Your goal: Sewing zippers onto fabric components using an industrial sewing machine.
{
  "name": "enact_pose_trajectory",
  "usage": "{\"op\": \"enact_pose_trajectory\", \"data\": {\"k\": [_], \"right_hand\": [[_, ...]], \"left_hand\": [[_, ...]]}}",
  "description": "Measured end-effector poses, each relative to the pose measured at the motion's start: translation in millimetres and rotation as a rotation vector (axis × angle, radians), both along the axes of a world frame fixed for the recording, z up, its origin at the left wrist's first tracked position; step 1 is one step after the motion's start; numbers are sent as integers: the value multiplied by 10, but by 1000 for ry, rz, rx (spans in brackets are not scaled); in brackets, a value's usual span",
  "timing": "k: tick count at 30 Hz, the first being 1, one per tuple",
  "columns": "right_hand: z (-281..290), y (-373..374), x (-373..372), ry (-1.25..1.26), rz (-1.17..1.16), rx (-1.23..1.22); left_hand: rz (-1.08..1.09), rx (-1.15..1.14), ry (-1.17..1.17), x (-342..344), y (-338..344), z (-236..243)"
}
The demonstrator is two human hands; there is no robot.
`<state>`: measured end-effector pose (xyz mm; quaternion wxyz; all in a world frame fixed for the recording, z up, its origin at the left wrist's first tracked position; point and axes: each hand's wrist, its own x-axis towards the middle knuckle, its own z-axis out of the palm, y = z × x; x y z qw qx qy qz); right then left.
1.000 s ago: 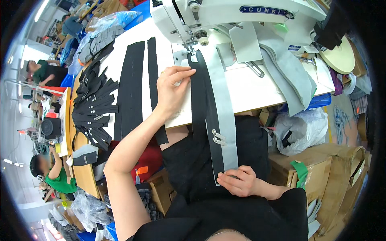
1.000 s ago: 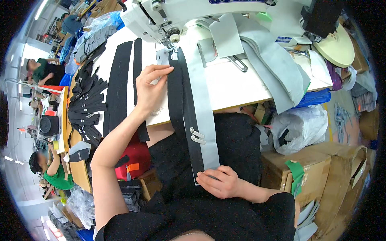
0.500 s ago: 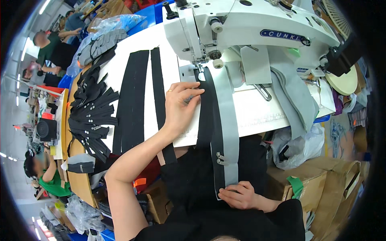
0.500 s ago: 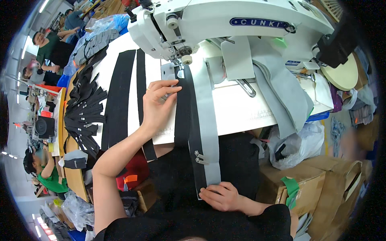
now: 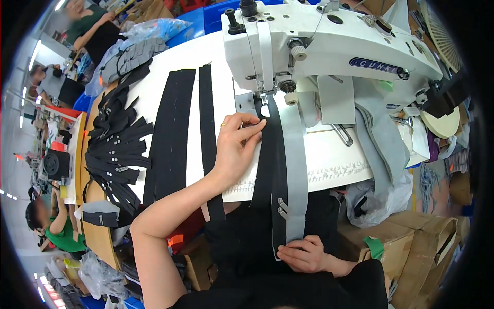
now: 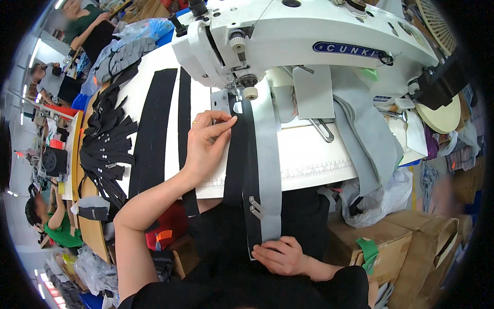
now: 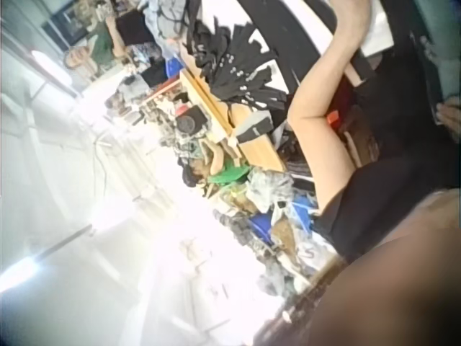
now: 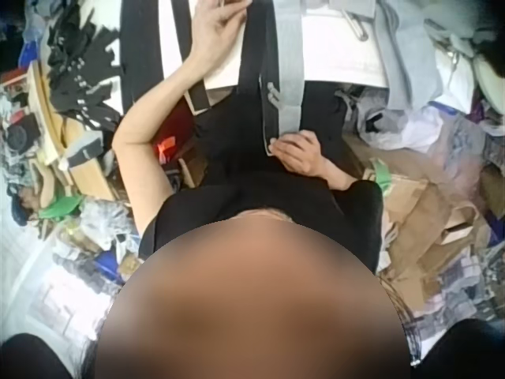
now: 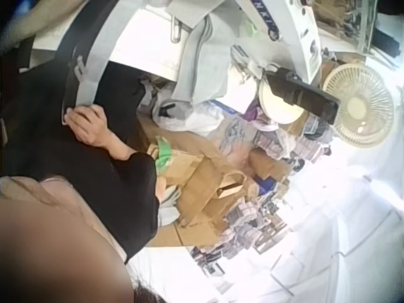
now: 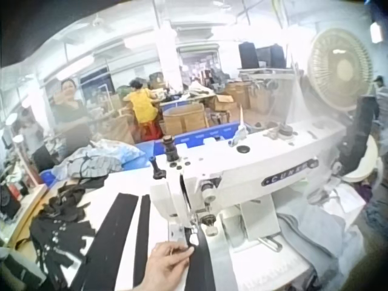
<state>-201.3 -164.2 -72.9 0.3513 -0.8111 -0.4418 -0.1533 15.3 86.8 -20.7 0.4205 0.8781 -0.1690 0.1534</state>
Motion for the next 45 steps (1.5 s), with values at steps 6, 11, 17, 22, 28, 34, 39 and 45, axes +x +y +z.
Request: {"op": "enact_pose_trajectory", "data": {"k": [6,11,17,22,28,34,39,45], "right_hand": [[54,75,166,32,-17,6],[54,152,322,-2,-83,71],[104,197,519,-30,-114,78],[179,242,695,-43,-154,87],[286,329,903,-38,-214,118],[419,352,1123,80,-236,89],[483,387,1298,138,-274,93],[516,423,1493,176,-314,104]], "left_hand": [[10,-98,68,68,38,-40],[22,-151,78,56,12,-66],[6,-160,132,40,16,-50],[11,-99,108,48,5,-36],[36,-273,142,39,3,-58],[-9,-193,42,80,42,-106],[7,-229,175,50,16,-41],[-26,-187,161,65,9,-57]]}}
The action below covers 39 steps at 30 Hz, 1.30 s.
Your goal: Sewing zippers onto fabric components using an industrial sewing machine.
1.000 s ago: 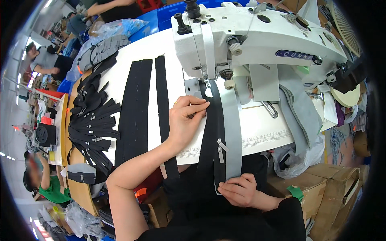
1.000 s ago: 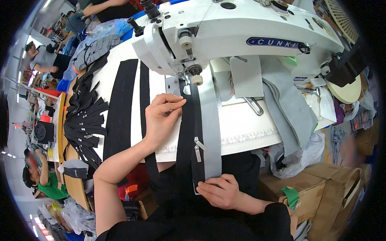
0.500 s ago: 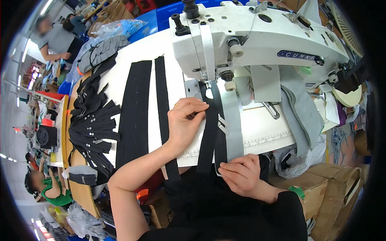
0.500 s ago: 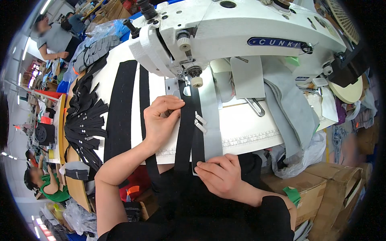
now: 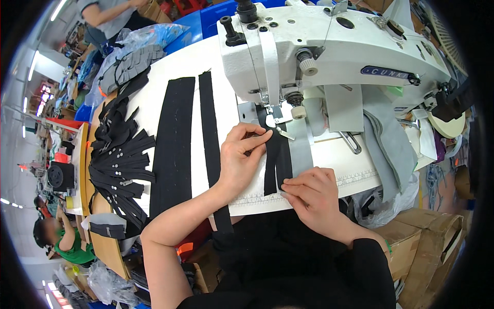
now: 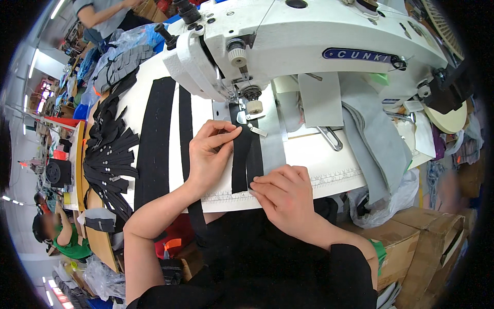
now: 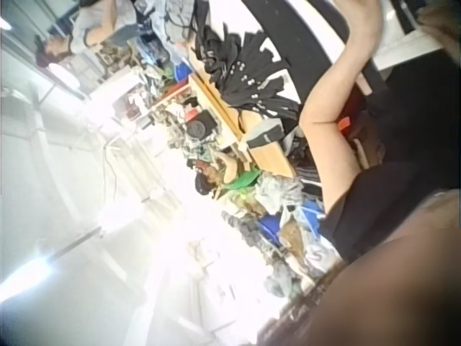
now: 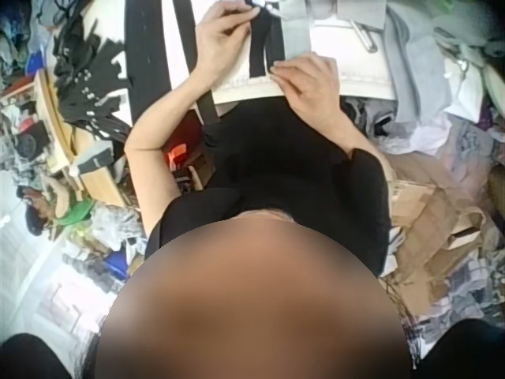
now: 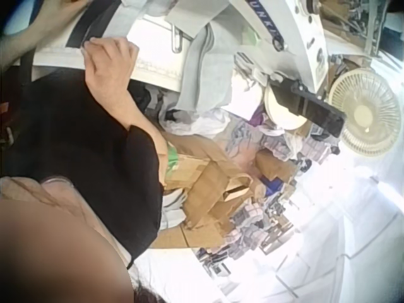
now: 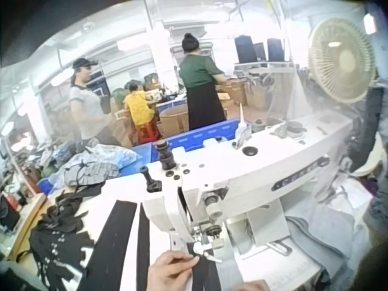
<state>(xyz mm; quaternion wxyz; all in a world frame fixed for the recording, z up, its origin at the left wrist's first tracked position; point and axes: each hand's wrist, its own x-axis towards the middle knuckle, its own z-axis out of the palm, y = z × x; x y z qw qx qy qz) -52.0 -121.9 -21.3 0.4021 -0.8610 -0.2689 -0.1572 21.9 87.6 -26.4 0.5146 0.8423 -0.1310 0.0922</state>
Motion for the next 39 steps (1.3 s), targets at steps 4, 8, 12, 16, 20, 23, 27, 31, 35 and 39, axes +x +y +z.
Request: {"op": "enact_pose_trajectory", "data": {"k": [4,8,12,16,20,23,27,31,35,39], "right_hand": [[-14,33,12,-2,-31,6],[-25,36,-5,-13,-45,1],[-54,26,-7,-6,-38,-3],[-44,36,-5,-26,-59,25],[-62,51,-12,11,-78,74],[-42,32,5,-24,-49,50],[5,23,22,-23,-46,2],[36,14,74,-43,-25,-52],[53,1,154,-23,-9,-58],[48,-2,215,-17,-7,-63]], "left_hand": [[-5,75,-61,4,-17,2],[1,54,-28,-2,-21,28],[26,-51,46,-21,-32,30],[24,-177,120,-11,-5,4],[-4,-136,8,-21,-31,-9],[-12,-109,21,-21,-44,11],[8,-82,65,-8,-33,-5],[-16,-30,-31,0,-35,-12],[-12,-32,-34,2,-62,2],[15,15,5,-6,-75,59]]}}
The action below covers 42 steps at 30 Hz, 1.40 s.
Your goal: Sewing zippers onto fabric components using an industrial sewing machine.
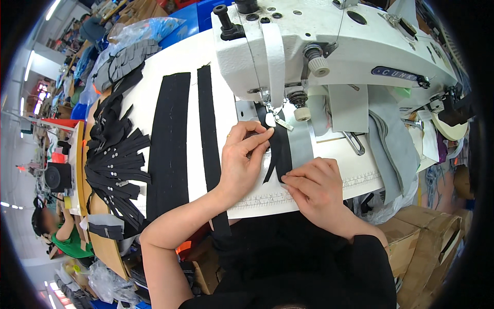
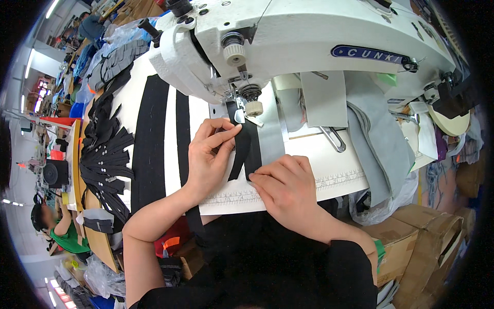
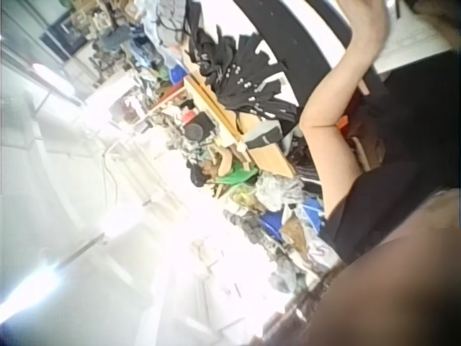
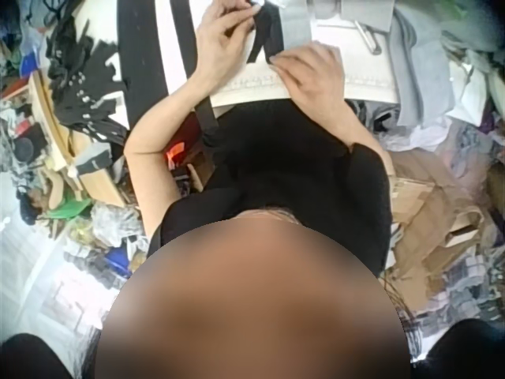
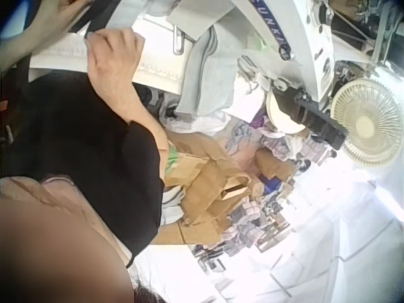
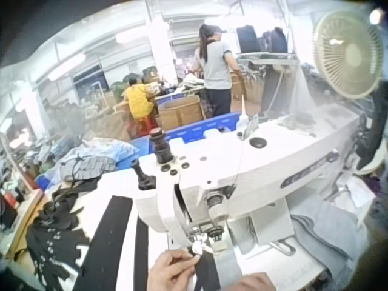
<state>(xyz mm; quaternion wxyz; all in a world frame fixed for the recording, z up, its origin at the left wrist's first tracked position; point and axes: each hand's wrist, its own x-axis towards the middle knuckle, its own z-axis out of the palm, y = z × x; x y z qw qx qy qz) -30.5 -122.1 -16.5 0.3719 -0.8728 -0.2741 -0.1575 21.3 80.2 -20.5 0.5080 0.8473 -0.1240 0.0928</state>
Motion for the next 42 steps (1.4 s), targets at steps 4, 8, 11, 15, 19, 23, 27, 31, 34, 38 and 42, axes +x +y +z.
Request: {"op": "enact_pose_trajectory", "data": {"k": [4,8,11,15,19,23,27,31,34,38,42], "right_hand": [[4,8,48,-5,-12,-21],[-6,3,61,8,-6,-17],[-23,7,103,-7,-10,-26],[-74,19,188,-86,-9,-46],[-86,33,213,-96,-32,-71],[-73,30,217,-84,-33,-97],[-49,28,218,-54,-45,-134],[-48,36,232,-16,-40,-168],[-36,40,234,24,-39,-188],[-60,52,244,27,-40,-227],[-65,62,232,55,-51,-242]], "left_hand": [[-3,-28,4,4,-3,14],[-9,-97,-6,14,49,-77],[-38,-5,-86,13,40,-81],[1,-30,-13,-2,-8,-22],[10,-84,34,-8,0,-16],[-8,-108,3,9,47,-85],[-17,-68,1,3,25,-82],[-17,14,-84,10,-5,-49],[-14,7,-62,2,-26,-51],[0,-60,-43,17,-19,-113],[-16,55,-106,15,-11,-75]]}}
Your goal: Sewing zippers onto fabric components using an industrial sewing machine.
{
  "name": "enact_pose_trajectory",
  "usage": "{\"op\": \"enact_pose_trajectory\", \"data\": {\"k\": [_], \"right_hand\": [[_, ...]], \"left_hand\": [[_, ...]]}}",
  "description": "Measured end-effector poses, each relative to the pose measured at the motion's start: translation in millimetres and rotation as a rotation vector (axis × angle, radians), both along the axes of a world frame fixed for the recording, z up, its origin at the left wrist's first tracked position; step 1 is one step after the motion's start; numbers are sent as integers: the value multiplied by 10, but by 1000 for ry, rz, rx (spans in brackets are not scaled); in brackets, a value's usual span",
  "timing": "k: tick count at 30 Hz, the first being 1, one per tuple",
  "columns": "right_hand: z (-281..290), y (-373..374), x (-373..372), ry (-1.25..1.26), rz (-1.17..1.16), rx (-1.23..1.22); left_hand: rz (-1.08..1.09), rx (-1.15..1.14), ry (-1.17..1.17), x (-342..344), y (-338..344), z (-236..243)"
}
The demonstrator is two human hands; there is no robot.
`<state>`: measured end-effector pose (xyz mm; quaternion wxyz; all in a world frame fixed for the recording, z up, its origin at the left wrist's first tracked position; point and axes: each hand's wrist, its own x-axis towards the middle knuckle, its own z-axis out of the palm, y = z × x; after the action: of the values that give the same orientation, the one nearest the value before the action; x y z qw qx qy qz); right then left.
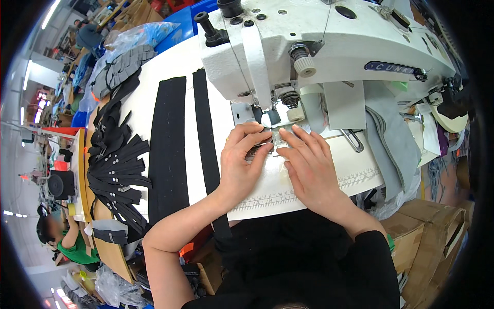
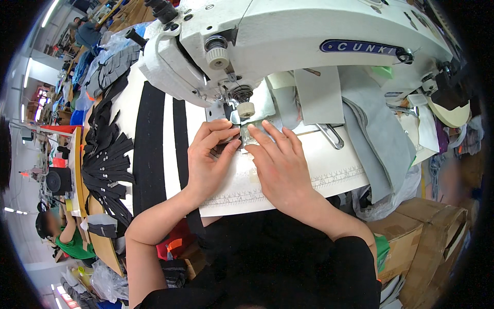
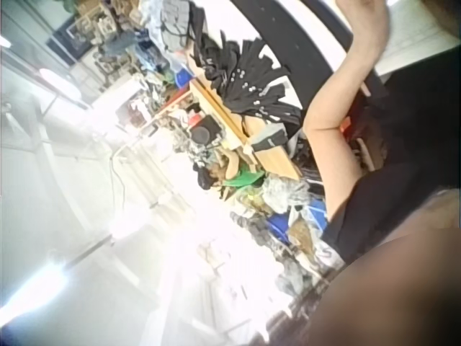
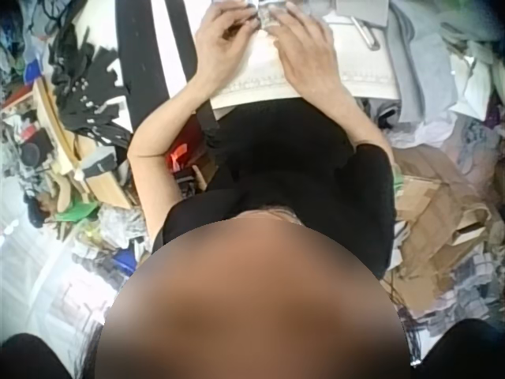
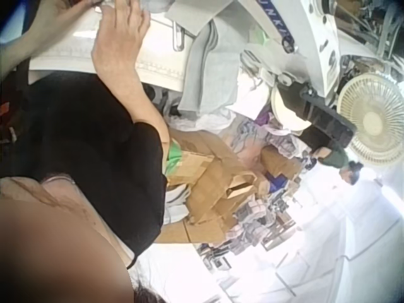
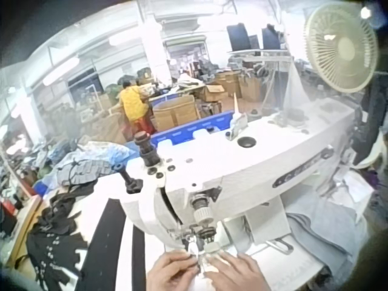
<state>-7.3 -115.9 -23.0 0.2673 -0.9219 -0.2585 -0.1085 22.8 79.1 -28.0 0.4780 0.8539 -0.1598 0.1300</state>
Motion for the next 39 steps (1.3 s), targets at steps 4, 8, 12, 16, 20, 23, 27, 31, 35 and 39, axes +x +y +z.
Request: {"op": "enact_pose_trajectory", "data": {"k": [4,8,12,16,20,23,27,31,35,39], "right_hand": [[1,3,0,5,-3,4],[13,6,-4,12,-7,-10],[18,-10,2,22,-12,-2],[23,-12,8,29,-5,-9],[36,0,12,28,16,7],[35,18,16,46,26,32],[74,10,-20,50,20,49],[64,20,-2,16,29,61],[56,42,2,-2,36,77],[113,282,3,-63,183,68]], "left_hand": [[-5,10,6,-3,28,5],[-15,-19,16,3,61,41],[-7,-60,150,114,170,232],[116,105,-40,586,295,183],[-112,342,84,1019,444,102],[-215,614,87,1068,456,70],[-50,744,-29,1111,599,89],[46,773,-131,981,925,51],[-67,729,-25,366,954,208],[-194,708,46,-131,966,318]]}}
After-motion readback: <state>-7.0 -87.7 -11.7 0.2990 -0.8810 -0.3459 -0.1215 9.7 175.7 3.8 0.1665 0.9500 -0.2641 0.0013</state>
